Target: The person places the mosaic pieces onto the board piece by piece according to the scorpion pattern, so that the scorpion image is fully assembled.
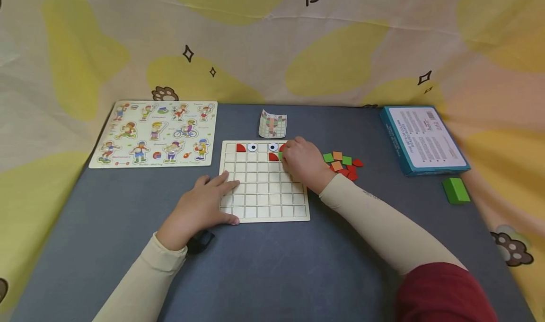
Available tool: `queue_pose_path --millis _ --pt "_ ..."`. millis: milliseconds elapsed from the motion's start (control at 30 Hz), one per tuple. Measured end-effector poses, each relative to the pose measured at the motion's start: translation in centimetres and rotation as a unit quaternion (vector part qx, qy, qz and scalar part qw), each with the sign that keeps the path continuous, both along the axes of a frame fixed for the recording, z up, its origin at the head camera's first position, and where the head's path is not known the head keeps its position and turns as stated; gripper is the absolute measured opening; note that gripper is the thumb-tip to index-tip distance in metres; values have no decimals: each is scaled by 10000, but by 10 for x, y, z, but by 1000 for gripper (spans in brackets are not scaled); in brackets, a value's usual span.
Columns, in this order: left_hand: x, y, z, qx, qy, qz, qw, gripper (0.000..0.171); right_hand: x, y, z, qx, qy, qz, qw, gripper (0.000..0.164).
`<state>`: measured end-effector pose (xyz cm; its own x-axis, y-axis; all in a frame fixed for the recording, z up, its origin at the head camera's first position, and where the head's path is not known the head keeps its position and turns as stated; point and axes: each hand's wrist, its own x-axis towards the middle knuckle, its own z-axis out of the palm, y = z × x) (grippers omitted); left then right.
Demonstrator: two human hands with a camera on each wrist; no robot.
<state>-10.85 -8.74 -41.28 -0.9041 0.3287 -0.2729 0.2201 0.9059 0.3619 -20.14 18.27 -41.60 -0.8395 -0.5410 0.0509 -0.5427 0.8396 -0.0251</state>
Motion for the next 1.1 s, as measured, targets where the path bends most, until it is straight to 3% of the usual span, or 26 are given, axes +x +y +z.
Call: queue_pose_path --millis 200,333,467,667,833,967,1100 --pt "0 1 -1 -6 -2 -4 10000 96 1 4 -1 -252 -418 -113 9987 14" --pt "-1 1 -1 -12 8 -10 10000 96 -2 9 1 -592 -941 -269 9934 20" --pt "-1 1 -1 3 21 -7 10000 96 -1 24 10 -914 -1187 -683 9864 24" --pt "0 1 -1 29 -10 26 10000 96 8 77 23 -815 -1040 -1553 9790 28" --pt "1 1 -1 30 -27 40 10000 95 19 136 22 -809 -1069 -2257 9649 30" --pt "1 1 1 13 -20 16 10000 94 28 166 13 -736 -1288 -2285 9622 29" --pt "0 2 1 3 -22 4 10000 94 34 173 5 -666 -1181 -2027 9698 28"
